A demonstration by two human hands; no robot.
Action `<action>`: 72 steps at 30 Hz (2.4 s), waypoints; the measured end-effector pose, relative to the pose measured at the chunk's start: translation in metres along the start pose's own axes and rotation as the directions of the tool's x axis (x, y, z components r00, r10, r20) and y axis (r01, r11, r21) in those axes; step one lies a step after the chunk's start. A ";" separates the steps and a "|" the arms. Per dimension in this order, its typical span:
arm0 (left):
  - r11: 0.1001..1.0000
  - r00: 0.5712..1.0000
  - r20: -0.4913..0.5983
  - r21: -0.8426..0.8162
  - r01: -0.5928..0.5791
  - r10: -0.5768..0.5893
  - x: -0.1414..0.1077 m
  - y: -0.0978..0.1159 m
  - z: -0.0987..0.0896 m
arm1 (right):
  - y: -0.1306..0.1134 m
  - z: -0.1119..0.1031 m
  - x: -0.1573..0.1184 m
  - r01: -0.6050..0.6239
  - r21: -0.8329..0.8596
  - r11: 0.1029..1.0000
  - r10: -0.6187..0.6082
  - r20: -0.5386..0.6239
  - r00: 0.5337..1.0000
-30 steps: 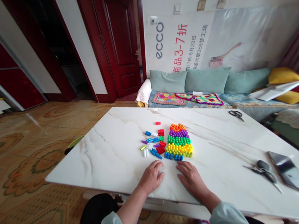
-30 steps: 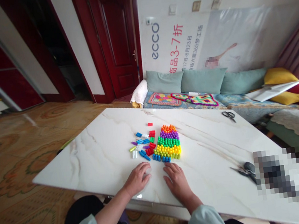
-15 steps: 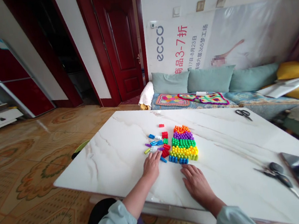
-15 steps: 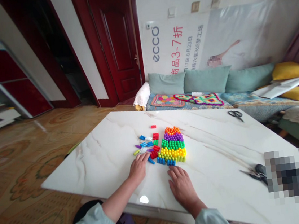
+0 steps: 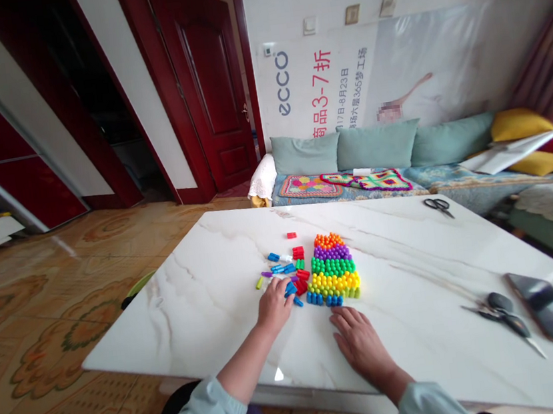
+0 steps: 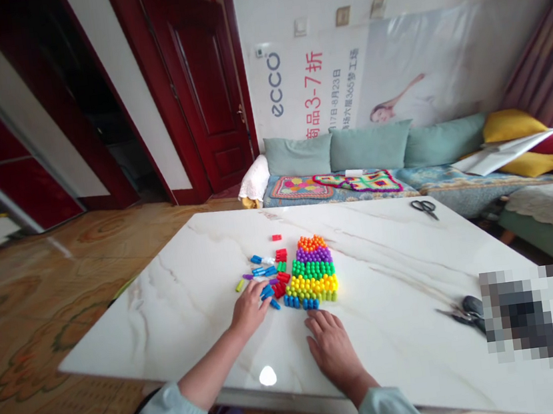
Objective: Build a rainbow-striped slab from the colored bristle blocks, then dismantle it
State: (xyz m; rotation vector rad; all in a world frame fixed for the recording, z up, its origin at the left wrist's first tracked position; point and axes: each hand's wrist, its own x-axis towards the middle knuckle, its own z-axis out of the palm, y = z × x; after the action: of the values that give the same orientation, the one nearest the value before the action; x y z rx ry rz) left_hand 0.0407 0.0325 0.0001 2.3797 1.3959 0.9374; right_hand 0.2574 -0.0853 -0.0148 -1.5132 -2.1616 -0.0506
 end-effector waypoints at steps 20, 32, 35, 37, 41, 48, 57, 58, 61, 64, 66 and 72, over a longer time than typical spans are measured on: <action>0.951 0.987 0.085 -0.291 -0.106 0.136 -0.064 0.063 0.035 | -0.010 -0.014 -0.004 0.093 0.150 0.984 -0.087 -0.050 0.995; 0.896 0.999 0.030 -0.444 0.029 -0.017 -0.056 0.054 0.035 | 0.013 0.002 -0.012 -0.298 0.379 0.876 0.425 -0.318 0.847; 0.893 0.999 0.025 -0.449 0.032 -0.023 -0.056 0.054 0.035 | 0.025 0.008 -0.009 -0.441 0.374 0.816 0.553 -0.278 0.786; 0.892 0.999 0.026 -0.451 0.035 -0.026 -0.055 0.055 0.035 | 0.031 0.011 -0.004 -0.470 0.364 0.804 0.570 -0.248 0.783; 0.890 0.999 0.029 -0.455 0.037 -0.027 -0.054 0.055 0.036 | 0.036 0.017 0.006 -0.471 0.362 0.805 0.570 -0.248 0.783; 0.884 0.999 0.032 -0.466 0.045 -0.034 -0.055 0.055 0.036 | 0.033 0.016 0.003 -0.437 0.379 0.816 0.555 -0.301 0.776; 0.880 0.999 0.032 -0.471 0.051 -0.041 -0.054 0.055 0.035 | 0.017 0.000 -0.001 -0.266 0.360 0.894 0.357 -0.217 0.909; 0.881 0.999 0.032 -0.469 0.053 -0.043 -0.054 0.056 0.035 | 0.015 -0.002 -0.001 -0.229 0.339 0.913 0.304 -0.187 0.934; 0.887 0.998 0.024 -0.457 0.059 -0.055 -0.055 0.057 0.034 | 0.011 -0.006 -0.004 -0.120 0.212 0.970 0.137 -0.068 0.988; 0.894 0.998 0.014 -0.442 0.068 -0.069 -0.056 0.060 0.035 | 0.012 -0.003 -0.007 -0.071 0.069 0.995 0.072 -0.010 0.997; 0.899 0.997 0.012 -0.431 0.078 -0.081 -0.056 0.060 0.035 | 0.013 0.001 -0.008 -0.052 0.006 0.999 0.052 -0.001 0.999; 0.942 0.986 -0.039 -0.302 0.143 -0.162 -0.016 0.027 0.008 | 0.015 0.006 -0.007 -0.013 -0.050 0.999 0.014 0.017 1.000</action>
State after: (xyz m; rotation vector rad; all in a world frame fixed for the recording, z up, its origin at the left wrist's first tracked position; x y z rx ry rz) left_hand 0.0589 0.0054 0.0006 2.0078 1.3295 1.1025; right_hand 0.2699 -0.0838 -0.0262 -1.5617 -2.1786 -0.0870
